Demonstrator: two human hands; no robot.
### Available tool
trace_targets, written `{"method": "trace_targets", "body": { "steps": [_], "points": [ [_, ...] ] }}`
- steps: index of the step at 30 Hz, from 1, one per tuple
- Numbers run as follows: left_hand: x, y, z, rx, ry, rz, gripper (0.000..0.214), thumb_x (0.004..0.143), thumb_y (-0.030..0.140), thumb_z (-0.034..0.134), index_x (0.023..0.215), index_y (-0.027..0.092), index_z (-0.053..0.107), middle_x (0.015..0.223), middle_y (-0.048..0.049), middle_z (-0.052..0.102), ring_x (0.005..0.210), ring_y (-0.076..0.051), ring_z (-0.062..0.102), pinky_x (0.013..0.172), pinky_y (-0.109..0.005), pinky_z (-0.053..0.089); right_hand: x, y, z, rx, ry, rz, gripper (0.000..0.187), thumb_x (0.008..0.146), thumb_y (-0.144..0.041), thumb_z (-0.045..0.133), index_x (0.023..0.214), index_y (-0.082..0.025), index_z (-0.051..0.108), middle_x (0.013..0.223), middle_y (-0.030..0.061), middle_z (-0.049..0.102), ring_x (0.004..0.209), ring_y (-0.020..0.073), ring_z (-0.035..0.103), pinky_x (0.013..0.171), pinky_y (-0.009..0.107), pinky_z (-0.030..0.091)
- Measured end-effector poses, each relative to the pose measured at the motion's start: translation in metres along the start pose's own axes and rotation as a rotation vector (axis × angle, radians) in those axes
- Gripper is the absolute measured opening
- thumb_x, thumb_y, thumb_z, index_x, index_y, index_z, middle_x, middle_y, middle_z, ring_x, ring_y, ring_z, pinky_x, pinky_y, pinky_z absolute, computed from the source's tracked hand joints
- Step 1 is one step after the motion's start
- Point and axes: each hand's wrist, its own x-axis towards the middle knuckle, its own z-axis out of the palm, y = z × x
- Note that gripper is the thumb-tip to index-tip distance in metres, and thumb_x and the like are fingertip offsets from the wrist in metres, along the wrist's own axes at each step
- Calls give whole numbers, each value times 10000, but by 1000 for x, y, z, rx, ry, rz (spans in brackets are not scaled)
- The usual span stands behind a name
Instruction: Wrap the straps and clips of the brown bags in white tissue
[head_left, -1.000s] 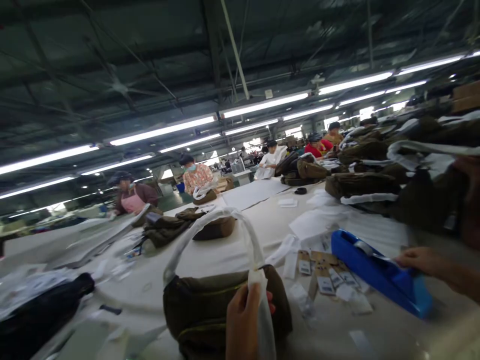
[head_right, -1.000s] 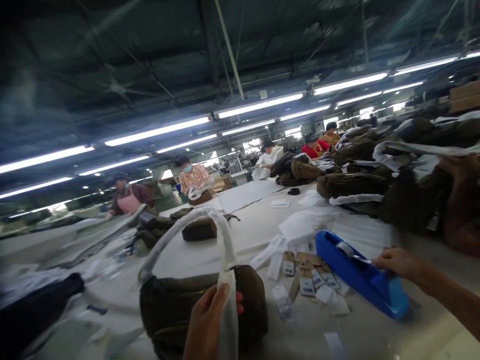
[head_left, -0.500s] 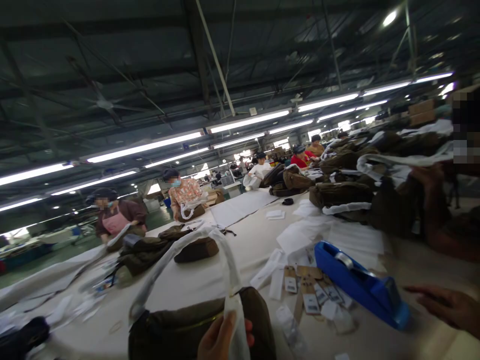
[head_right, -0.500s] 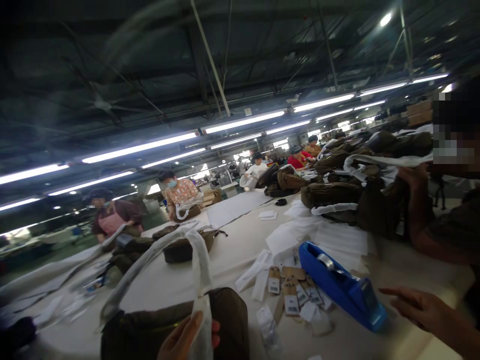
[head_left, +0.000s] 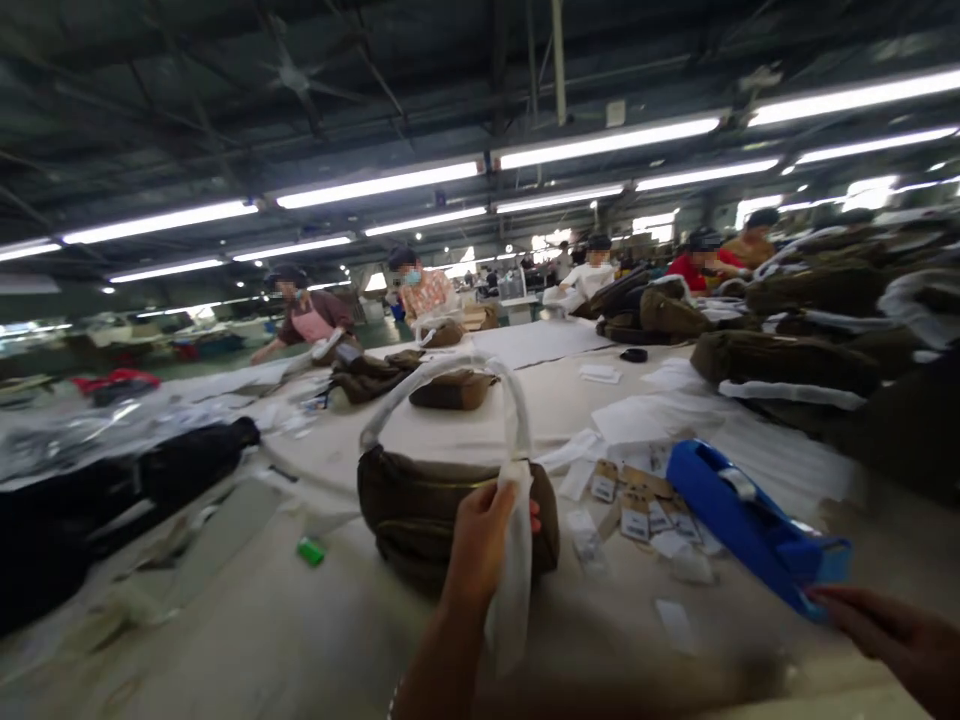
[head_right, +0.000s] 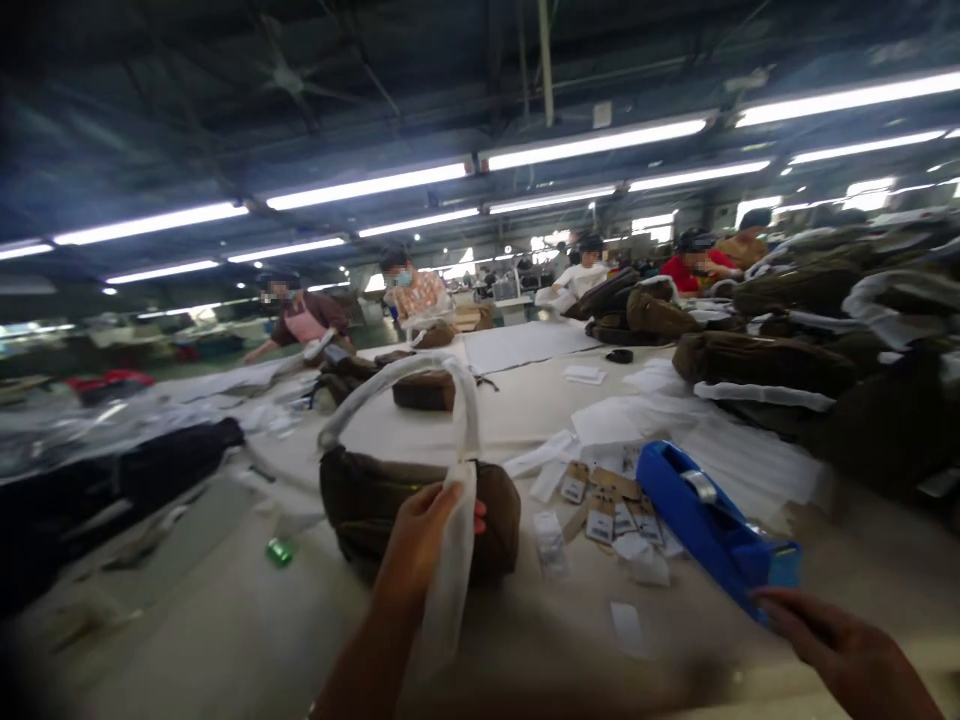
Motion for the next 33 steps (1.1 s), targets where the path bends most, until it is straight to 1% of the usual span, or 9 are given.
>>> {"method": "trace_targets", "body": {
  "steps": [1, 3, 4, 8, 12, 15, 20, 29, 33],
  "points": [
    [0, 0, 1, 2, 8, 14, 308, 707, 409, 588, 749, 104, 607, 631, -64, 625, 486, -142, 560, 387, -192, 364, -3, -28, 10, 1, -134, -8, 233, 492, -461, 699, 668, -308, 714, 751, 132, 671, 690, 265, 622, 629, 366, 446],
    [0, 0, 2, 12, 26, 28, 295, 726, 397, 563, 740, 105, 602, 626, -59, 617, 480, -135, 552, 386, -188, 359, -9, -89, 32, 17, -338, -56, 250, 602, -490, 643, 694, -267, 710, 644, 104, 639, 561, 208, 581, 522, 305, 438],
    [-1, 0, 3, 25, 30, 35, 292, 734, 392, 552, 733, 104, 601, 625, -59, 615, 480, -134, 550, 387, -187, 357, -11, -119, 43, 57, -392, -117, 252, 635, -482, 625, 665, -242, 696, 615, 82, 621, 538, 186, 560, 489, 274, 426],
    [-4, 0, 3, 106, 37, 96, 277, 759, 367, 516, 714, 108, 603, 629, -59, 612, 498, -137, 557, 405, -188, 365, -21, -218, 85, 223, -451, -448, 260, 718, -399, 592, 591, -175, 625, 611, 24, 574, 563, 136, 512, 510, 225, 403],
    [-4, -2, -1, 191, 51, 187, 261, 777, 337, 491, 659, 124, 586, 555, -34, 582, 465, -120, 519, 421, -193, 363, -26, -271, 117, 269, -514, -591, 243, 758, -330, 559, 591, -160, 606, 569, -1, 544, 550, 110, 479, 519, 212, 382],
    [-3, -5, -4, 196, 39, 228, 241, 785, 326, 478, 693, 136, 593, 565, -26, 585, 486, -127, 527, 439, -200, 372, -22, -281, 137, 219, -528, -567, 240, 771, -302, 527, 602, -157, 616, 576, -4, 574, 562, 117, 508, 530, 214, 384],
    [-2, -9, -7, 207, 20, 259, 260, 795, 347, 465, 694, 143, 590, 608, -31, 593, 526, -146, 553, 462, -216, 375, -13, -274, 158, 80, -456, -518, 214, 759, -289, 515, 621, -170, 627, 562, -23, 591, 534, 110, 518, 509, 204, 364],
    [-2, -8, -13, 339, 24, 348, 295, 820, 392, 437, 695, 160, 569, 607, -34, 578, 552, -145, 523, 521, -223, 347, -12, -281, 161, -213, -329, -533, 347, 767, -409, 494, 534, -165, 575, 456, -24, 495, 449, 89, 440, 454, 213, 270],
    [-3, -8, -16, 390, 43, 405, 252, 812, 366, 459, 713, 168, 580, 633, -35, 579, 588, -145, 510, 565, -221, 348, -7, -282, 163, -267, -386, -558, 413, 766, -441, 482, 476, -151, 529, 416, -28, 416, 427, 77, 379, 432, 220, 226]
  ]
}}
